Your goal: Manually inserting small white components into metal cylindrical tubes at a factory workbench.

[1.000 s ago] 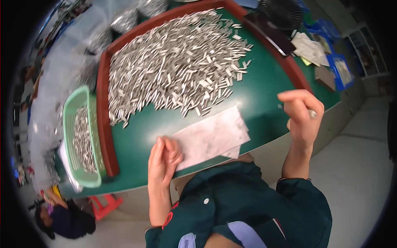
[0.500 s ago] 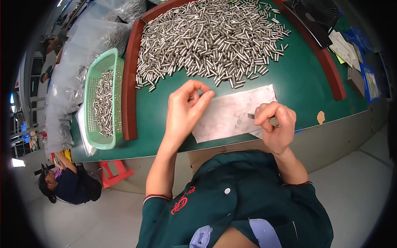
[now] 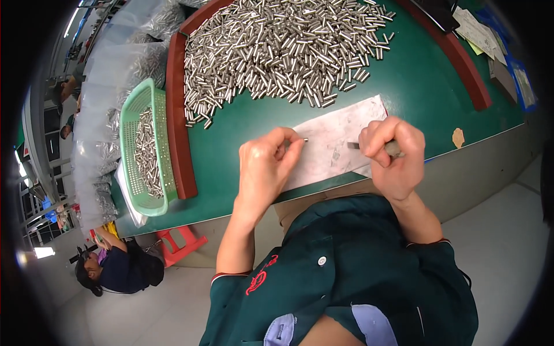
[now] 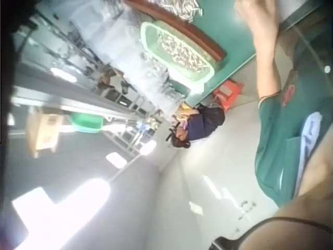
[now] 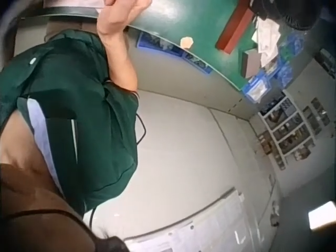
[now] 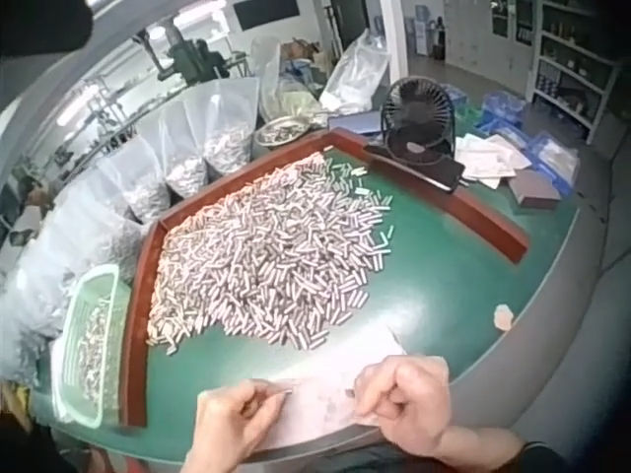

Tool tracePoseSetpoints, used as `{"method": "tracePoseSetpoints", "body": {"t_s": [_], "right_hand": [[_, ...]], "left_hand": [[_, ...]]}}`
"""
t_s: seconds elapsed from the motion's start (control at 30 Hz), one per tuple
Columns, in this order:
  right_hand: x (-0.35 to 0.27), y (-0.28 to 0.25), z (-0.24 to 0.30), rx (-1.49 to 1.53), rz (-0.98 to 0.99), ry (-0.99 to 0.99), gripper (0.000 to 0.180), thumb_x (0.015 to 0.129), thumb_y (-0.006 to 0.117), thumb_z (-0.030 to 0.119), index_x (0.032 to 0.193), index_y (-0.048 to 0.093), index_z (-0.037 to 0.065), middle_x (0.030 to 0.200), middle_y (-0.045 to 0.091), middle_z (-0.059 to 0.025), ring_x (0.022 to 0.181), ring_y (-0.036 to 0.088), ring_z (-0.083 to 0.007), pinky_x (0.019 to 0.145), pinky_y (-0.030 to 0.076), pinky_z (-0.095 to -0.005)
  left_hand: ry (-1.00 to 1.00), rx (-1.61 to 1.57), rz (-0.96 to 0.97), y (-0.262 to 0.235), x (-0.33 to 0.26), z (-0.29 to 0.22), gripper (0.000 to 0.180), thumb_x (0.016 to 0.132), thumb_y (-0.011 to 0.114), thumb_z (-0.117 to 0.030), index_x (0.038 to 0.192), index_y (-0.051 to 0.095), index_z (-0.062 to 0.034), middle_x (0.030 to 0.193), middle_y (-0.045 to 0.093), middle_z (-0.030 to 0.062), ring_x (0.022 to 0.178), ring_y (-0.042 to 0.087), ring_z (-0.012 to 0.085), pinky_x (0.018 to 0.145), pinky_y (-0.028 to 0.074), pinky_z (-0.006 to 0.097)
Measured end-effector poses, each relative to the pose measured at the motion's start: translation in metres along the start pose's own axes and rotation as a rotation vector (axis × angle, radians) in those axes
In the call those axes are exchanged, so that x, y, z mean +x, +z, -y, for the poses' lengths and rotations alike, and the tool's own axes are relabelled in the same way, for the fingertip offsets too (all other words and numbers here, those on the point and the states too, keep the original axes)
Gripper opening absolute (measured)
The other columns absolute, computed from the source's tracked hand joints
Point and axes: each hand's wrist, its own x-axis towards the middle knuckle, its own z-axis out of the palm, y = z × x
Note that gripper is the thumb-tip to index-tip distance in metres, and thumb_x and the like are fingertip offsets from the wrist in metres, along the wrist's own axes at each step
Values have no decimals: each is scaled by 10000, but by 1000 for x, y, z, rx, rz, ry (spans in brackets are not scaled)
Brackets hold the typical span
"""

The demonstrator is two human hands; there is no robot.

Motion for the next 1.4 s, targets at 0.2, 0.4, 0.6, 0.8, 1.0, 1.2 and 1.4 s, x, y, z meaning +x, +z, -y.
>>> {"method": "tracePoseSetpoints", "body": {"t_s": [0.2, 0.4, 0.6, 0.8, 1.0, 1.2, 1.4], "right_hand": [[23, 18, 1, 480, -54, 94, 404, 852, 292, 260, 590, 466, 6, 443, 294, 10, 424, 241, -73, 429, 222, -226], [27, 32, -11, 455, -35, 137, 392, 882, 267, 254, 529, 314, 91, 438, 263, 18, 417, 184, -78, 418, 181, -236], [26, 34, -25, 447, -100, 196, 418, 905, 252, 289, 522, 263, 120, 434, 261, 18, 416, 171, -80, 416, 184, -236], [27, 34, -29, 484, -71, 243, 428, 905, 250, 296, 512, 261, 127, 430, 259, 19, 414, 166, -82, 416, 185, -237], [27, 35, -32, 550, -74, 211, 420, 895, 297, 260, 505, 265, 107, 437, 262, 19, 407, 204, -63, 383, 169, -221], [26, 36, -30, 542, -75, 201, 425, 898, 299, 265, 506, 262, 105, 439, 259, 21, 410, 202, -64, 384, 170, -220], [24, 38, -32, 509, -53, 167, 420, 901, 301, 244, 510, 261, 98, 453, 247, 26, 417, 225, -64, 388, 180, -221]], "left_hand": [[-27, 11, -75, 11, -18, 3, 101, 674, 659, -45, 711, 569, -19, 451, 355, 44, 393, 353, 152, 401, 321, 284], [-15, 44, -31, 15, -20, 7, 95, 680, 661, -42, 717, 575, -19, 465, 390, 51, 403, 373, 155, 407, 329, 275], [-44, 15, -74, 18, -22, 6, 82, 687, 662, -46, 728, 598, -17, 500, 466, 64, 417, 412, 139, 419, 349, 257], [-41, -3, -80, 18, -21, 7, 84, 687, 662, -47, 735, 602, -14, 517, 485, 68, 421, 421, 131, 422, 353, 251], [-55, -11, -79, 17, -21, 8, 84, 685, 662, -49, 732, 601, -16, 517, 486, 66, 420, 421, 136, 424, 353, 253], [-51, -5, -88, 18, -22, 7, 83, 685, 663, -55, 726, 600, -19, 513, 480, 67, 419, 422, 138, 425, 352, 256], [-39, -12, -93, 20, -22, 9, 79, 678, 662, -48, 719, 601, -19, 514, 482, 75, 420, 424, 151, 424, 354, 261]]}}
